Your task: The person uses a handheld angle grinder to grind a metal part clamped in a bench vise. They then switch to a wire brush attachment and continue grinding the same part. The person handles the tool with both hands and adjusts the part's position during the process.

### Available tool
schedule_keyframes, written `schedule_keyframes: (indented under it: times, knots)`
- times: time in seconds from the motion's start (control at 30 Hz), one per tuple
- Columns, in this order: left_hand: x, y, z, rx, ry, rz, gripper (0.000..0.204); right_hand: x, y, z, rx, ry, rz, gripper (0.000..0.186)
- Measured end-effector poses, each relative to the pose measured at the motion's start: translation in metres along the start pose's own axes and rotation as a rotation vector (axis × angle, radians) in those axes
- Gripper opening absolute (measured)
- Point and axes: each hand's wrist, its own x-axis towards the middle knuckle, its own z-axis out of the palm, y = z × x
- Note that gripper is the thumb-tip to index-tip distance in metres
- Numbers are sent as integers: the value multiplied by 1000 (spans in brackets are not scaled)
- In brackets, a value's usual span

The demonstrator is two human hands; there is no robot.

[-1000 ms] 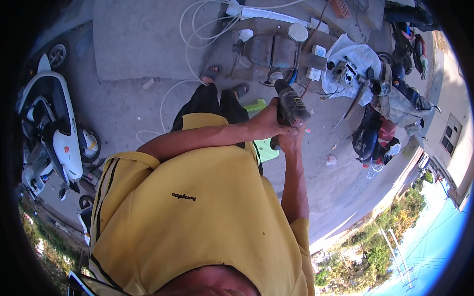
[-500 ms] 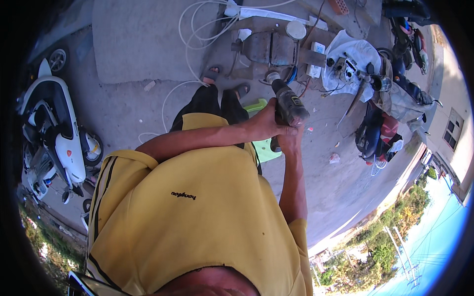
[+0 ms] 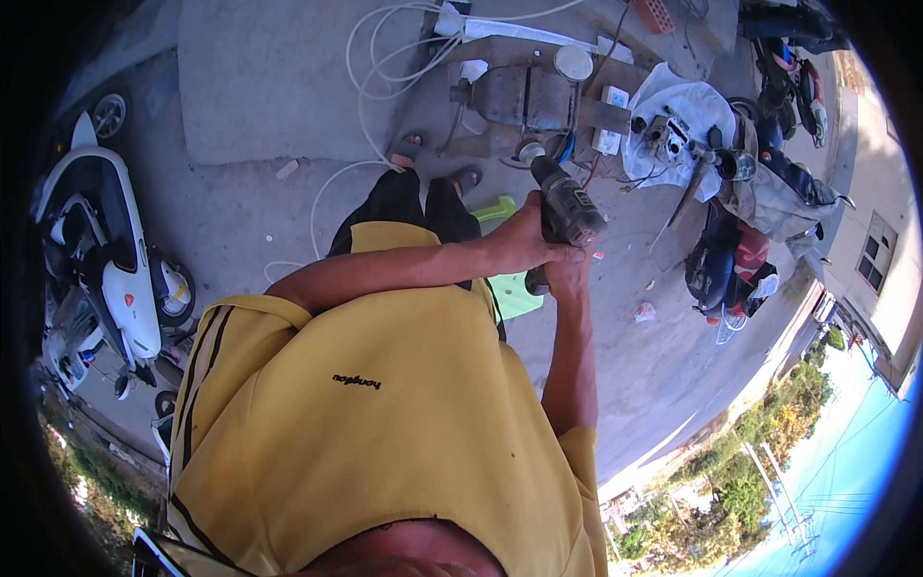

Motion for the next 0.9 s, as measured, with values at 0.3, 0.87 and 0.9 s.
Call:
schedule_keyframes:
  times: [0.3, 0.87, 0.9]
  knots:
    - [-11, -19, -11, -152, -72, 84, 101, -8, 2, 12, -281, 29, -193, 29]
    - [-6, -11, -6, 36, -29, 44, 99, -10, 32, 12, 11, 48, -43, 35]
    - [-5, -12, -3, 44, -36, 52, 99, -12, 32, 8, -53, 38, 0, 36]
